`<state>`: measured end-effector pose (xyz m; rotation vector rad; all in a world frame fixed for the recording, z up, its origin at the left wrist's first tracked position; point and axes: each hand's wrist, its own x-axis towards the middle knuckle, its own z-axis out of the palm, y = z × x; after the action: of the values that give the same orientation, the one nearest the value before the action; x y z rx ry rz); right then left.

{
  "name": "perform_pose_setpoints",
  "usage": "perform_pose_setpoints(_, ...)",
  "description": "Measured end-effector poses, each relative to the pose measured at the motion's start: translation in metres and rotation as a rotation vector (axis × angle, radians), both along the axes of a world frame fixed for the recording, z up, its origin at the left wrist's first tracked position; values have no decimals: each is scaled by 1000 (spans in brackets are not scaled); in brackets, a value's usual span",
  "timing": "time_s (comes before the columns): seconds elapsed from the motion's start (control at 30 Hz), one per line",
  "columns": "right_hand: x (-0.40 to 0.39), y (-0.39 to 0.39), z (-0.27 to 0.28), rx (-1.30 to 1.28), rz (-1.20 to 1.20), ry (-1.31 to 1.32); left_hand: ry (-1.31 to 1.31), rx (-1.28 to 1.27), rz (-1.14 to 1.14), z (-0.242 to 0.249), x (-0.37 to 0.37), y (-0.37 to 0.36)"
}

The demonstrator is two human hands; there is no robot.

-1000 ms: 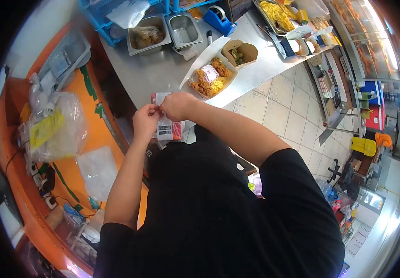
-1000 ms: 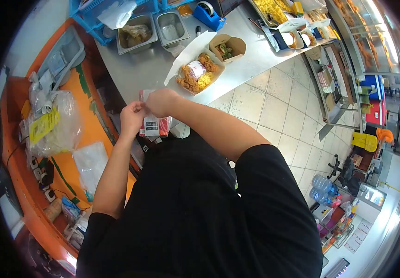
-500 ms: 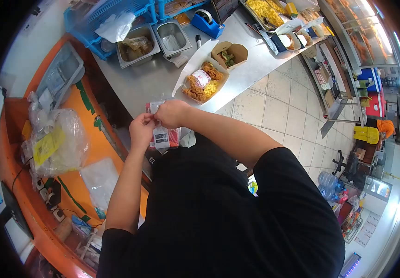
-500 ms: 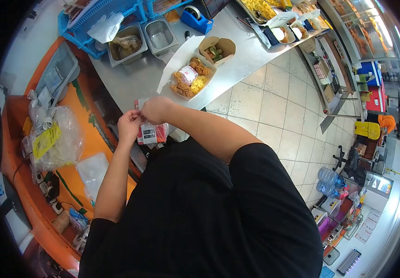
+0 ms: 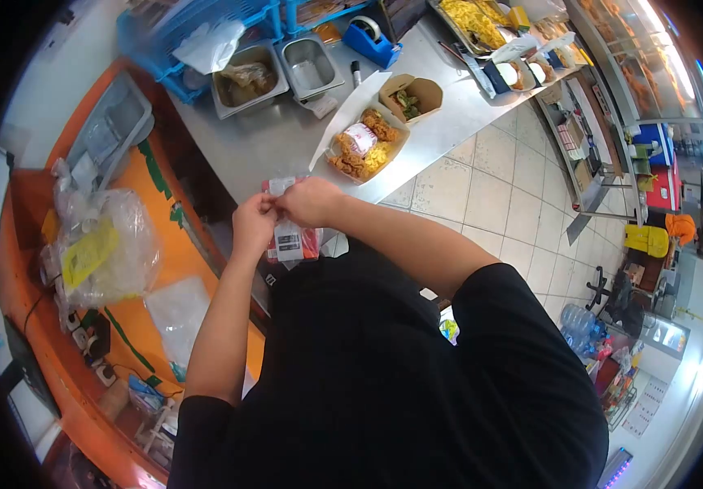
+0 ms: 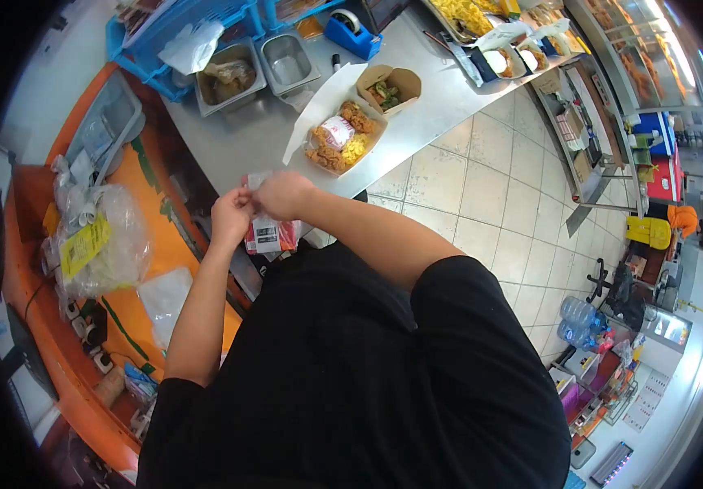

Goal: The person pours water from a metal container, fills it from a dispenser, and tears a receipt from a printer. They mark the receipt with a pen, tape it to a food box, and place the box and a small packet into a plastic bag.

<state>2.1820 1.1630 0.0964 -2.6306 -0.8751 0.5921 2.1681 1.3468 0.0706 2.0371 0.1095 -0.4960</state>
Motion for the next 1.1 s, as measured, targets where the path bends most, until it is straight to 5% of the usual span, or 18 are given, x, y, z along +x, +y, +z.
perform_pose_setpoints(0.07,-5,-3,-4,-6,-60,14,6,61,67,15,-1,-6)
perform_pose_setpoints(0.2,-16,-7,-1,86,-174,41,-30,1,-226,11,4,7)
perform_pose_setpoints(0.57,-26,-14,0,78,-78,8,-307,-55,24,4,-14,2)
perform_pose_setpoints(0.8,-20,-19,10,-17,-30,50,-595,153,207,-15,-25,-17)
perform_pose_setpoints(0.87,-25,-35,35,62,8,-161,-171,-36,308,-36,-25,-9)
perform_pose_setpoints(0.93,-9,-76,96,589,-112,-437,-20,-266,422,-26,-17,-6)
perform_pose_setpoints(1.0,25,-164,103,727,-301,-641,-24,-189,460,-22,-20,-3)
perform_pose_setpoints(1.07,79,-261,80,620,-852,-644,-208,58,408,-18,-36,-6)
perform_pose_setpoints(1.1,121,-306,66,891,-1162,-439,-341,331,246,-5,-44,-12)
